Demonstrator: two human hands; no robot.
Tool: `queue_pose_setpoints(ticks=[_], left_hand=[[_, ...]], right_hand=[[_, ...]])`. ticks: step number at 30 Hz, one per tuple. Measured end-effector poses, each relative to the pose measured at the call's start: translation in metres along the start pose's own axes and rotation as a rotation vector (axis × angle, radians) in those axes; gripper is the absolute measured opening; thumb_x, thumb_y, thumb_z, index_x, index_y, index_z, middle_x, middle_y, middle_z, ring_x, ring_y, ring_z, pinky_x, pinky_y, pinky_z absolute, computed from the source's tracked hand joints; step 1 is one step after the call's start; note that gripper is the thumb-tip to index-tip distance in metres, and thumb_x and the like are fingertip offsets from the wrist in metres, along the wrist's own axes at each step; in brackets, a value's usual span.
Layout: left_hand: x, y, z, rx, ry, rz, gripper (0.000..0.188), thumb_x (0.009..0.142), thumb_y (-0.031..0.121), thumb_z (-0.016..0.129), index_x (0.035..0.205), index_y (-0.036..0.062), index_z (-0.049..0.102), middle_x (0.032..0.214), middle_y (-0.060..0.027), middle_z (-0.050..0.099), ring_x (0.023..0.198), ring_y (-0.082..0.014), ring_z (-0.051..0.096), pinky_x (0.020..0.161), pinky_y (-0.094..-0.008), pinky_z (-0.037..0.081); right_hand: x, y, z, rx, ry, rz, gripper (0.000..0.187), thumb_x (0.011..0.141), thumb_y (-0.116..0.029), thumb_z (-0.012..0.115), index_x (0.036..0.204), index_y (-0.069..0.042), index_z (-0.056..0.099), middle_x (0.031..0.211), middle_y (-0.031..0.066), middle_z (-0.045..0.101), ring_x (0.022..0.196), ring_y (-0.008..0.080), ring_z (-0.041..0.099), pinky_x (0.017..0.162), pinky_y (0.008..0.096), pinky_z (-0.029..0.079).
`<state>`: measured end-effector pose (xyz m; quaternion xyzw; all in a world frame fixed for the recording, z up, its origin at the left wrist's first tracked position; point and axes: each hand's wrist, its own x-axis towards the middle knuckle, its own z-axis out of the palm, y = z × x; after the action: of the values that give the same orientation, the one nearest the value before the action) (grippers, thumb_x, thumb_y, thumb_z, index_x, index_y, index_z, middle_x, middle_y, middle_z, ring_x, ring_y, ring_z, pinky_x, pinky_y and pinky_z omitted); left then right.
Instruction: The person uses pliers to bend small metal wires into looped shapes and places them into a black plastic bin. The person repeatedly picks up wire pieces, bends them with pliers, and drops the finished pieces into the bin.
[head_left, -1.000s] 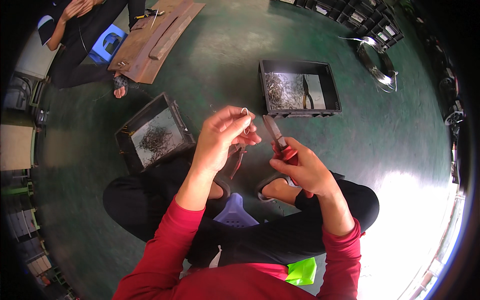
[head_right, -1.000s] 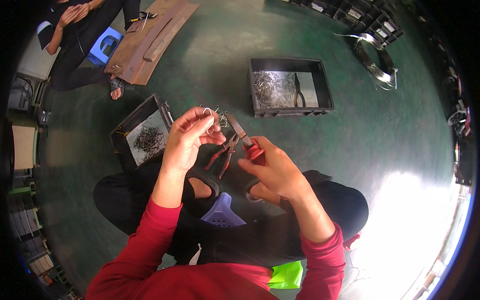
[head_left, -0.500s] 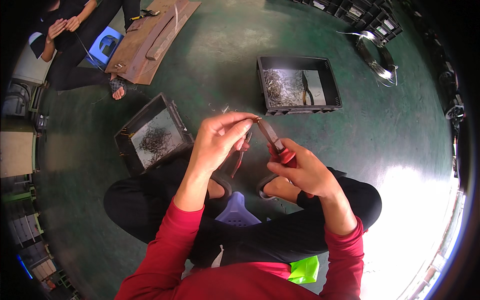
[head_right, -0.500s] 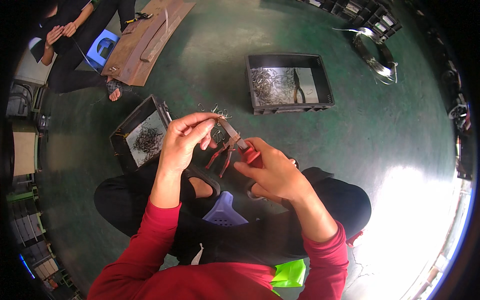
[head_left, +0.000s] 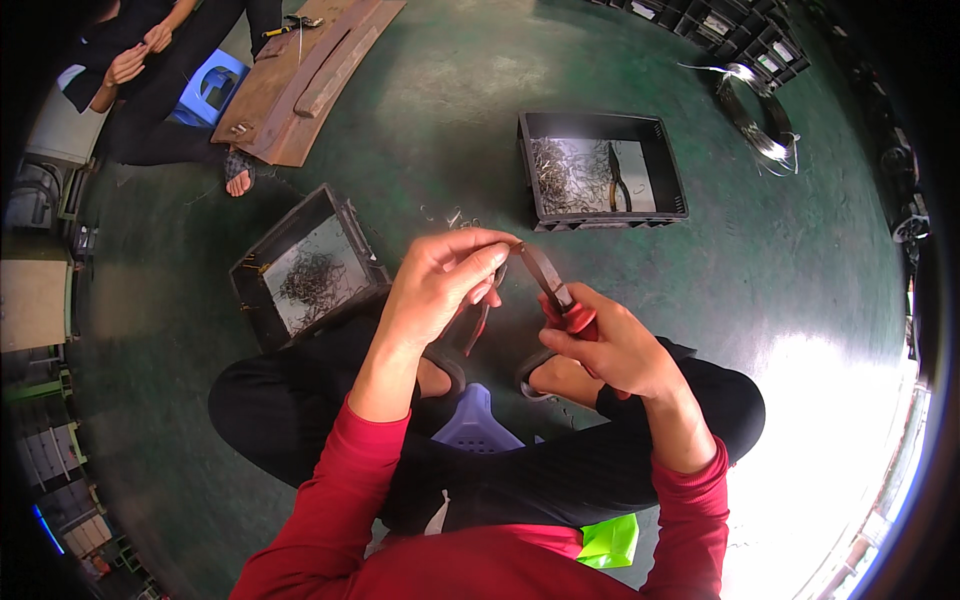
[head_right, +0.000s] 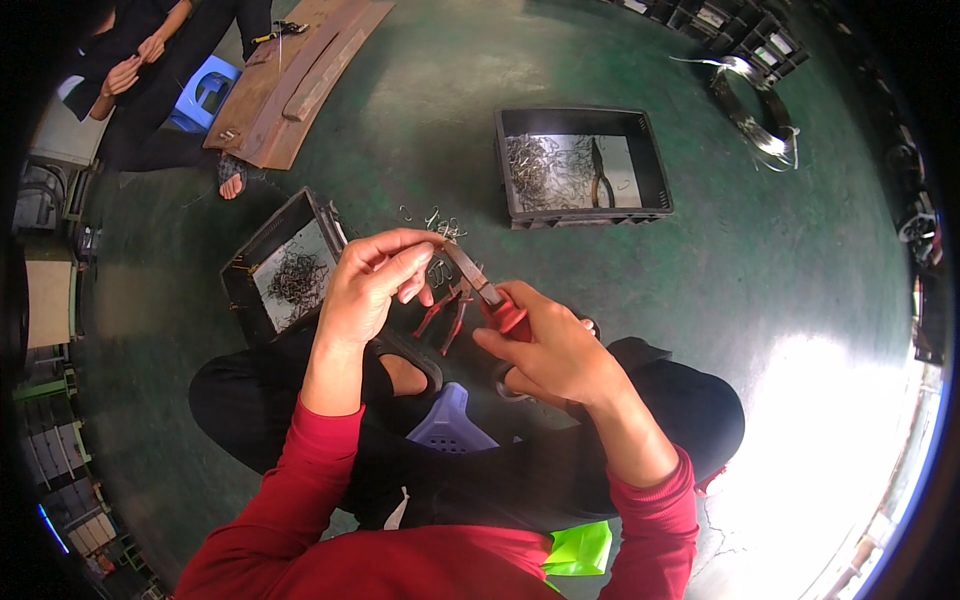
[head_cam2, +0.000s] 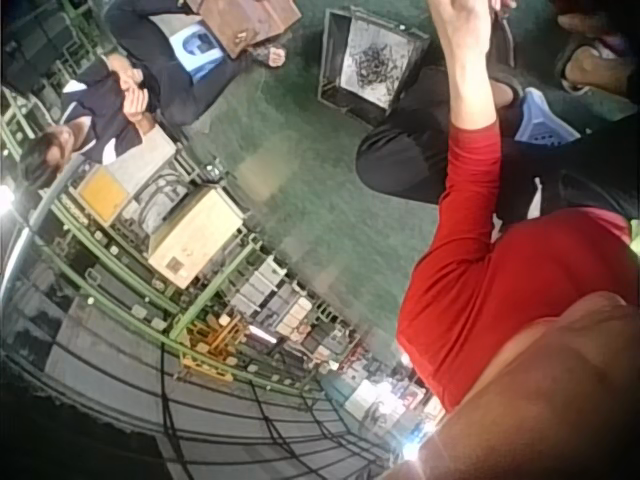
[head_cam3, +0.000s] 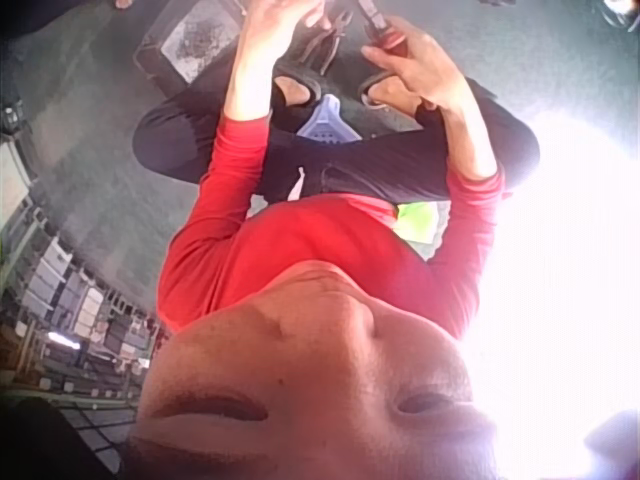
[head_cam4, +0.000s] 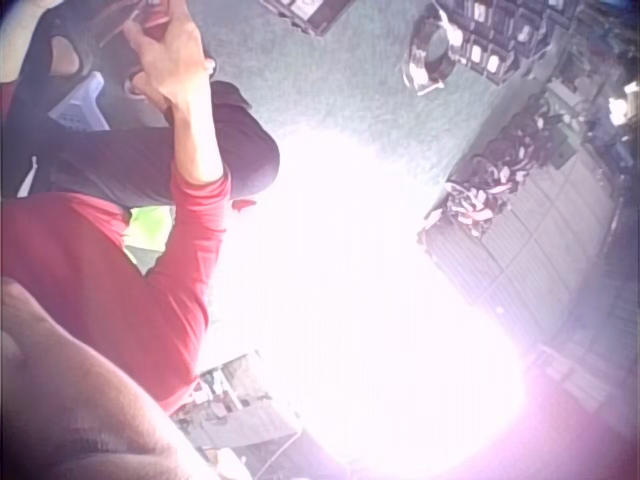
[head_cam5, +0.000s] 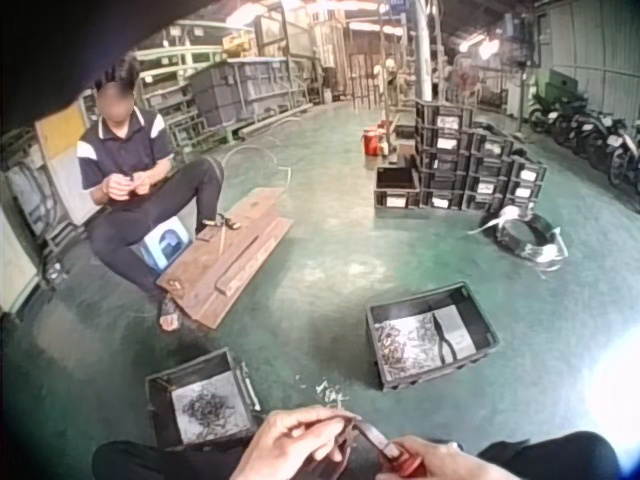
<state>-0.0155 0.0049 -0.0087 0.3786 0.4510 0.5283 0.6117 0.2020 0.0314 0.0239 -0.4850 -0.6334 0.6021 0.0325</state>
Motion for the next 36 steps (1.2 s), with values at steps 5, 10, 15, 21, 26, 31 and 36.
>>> queue_pose_setpoints(ticks=[5, 10, 15, 21, 26, 31, 36], left_hand=[[0.0, 0.002, 0.002, 0.044, -0.049, -0.031, 0.024, 0.095, 0.009, 0.054, 0.113, -0.0051, 0.062, 0.065, 0.0006, 0.05, 0.056, -0.006, 0.045, 0.055, -0.0241, 0.047], [-0.008, 0.004, 0.011, 0.187, -0.035, -0.046, 0.024, 0.098, 0.01, 0.049, 0.116, -0.0036, 0.061, 0.067, 0.0002, 0.052, 0.053, -0.0049, 0.045, 0.05, -0.0217, 0.044], [-0.007, 0.004, 0.014, 0.377, 0.002, 0.167, 0.025, 0.098, 0.007, 0.047, 0.116, -0.0016, 0.062, 0.067, 0.0002, 0.054, 0.054, -0.0038, 0.047, 0.049, -0.0197, 0.041], [-0.014, 0.009, 0.017, 0.367, -0.052, 0.129, 0.028, 0.097, 0.004, 0.045, 0.12, -0.0009, 0.062, 0.065, 0.0012, 0.051, 0.055, -0.004, 0.046, 0.05, -0.0201, 0.038], [-0.018, 0.007, 0.027, 0.411, 0.026, 0.179, 0.027, 0.091, 0.001, 0.05, 0.114, 0.0038, 0.064, 0.057, -0.005, 0.048, 0.052, -0.0076, 0.05, 0.05, -0.0244, 0.041], [-0.02, 0.001, 0.032, 0.517, 0.05, 0.227, 0.026, 0.096, 0.006, 0.046, 0.115, -0.0003, 0.064, 0.058, 0.0014, 0.047, 0.052, -0.0037, 0.044, 0.048, -0.0212, 0.037], [-0.019, -0.001, 0.034, 0.531, 0.076, 0.234, 0.026, 0.097, 0.007, 0.046, 0.113, -0.0008, 0.065, 0.057, 0.0015, 0.046, 0.051, -0.0037, 0.043, 0.047, -0.0214, 0.036]], right_hand=[[0.001, 0.001, 0.002, -0.088, 0.067, -0.087, 0.033, 0.081, -0.019, 0.071, 0.104, -0.001, 0.056, 0.081, 0.0153, 0.066, 0.075, 0.0283, 0.064, 0.07, 0.0357, 0.049], [0.005, 0.005, 0.003, -0.082, 0.159, -0.123, 0.024, 0.086, -0.02, 0.069, 0.09, 0.0, 0.057, 0.07, 0.0056, 0.056, 0.065, 0.0117, 0.049, 0.063, 0.0299, 0.044], [0.005, 0.004, 0.002, -0.103, 0.145, -0.09, 0.024, 0.085, -0.018, 0.071, 0.088, 0.001, 0.057, 0.069, 0.0072, 0.057, 0.065, 0.0132, 0.05, 0.064, 0.0307, 0.045], [0.008, 0.003, 0.006, -0.131, 0.219, -0.2, 0.025, 0.076, -0.009, 0.074, 0.09, 0.002, 0.056, 0.069, 0.0171, 0.061, 0.06, 0.0278, 0.061, 0.061, 0.0341, 0.048], [0.007, 0.005, 0.006, -0.168, 0.243, -0.209, 0.022, 0.081, -0.013, 0.073, 0.085, 0.0, 0.055, 0.066, 0.0102, 0.056, 0.058, 0.0182, 0.049, 0.059, 0.0325, 0.044], [0.012, 0.013, 0.006, -0.22, 0.307, -0.244, 0.021, 0.08, -0.009, 0.072, 0.086, 0.0, 0.055, 0.068, 0.0142, 0.058, 0.059, 0.0274, 0.053, 0.057, 0.0352, 0.045], [0.018, 0.022, 0.007, -0.234, 0.372, -0.331, 0.019, 0.081, -0.006, 0.071, 0.087, -0.002, 0.053, 0.066, 0.0129, 0.057, 0.055, 0.0277, 0.049, 0.055, 0.0353, 0.043]])
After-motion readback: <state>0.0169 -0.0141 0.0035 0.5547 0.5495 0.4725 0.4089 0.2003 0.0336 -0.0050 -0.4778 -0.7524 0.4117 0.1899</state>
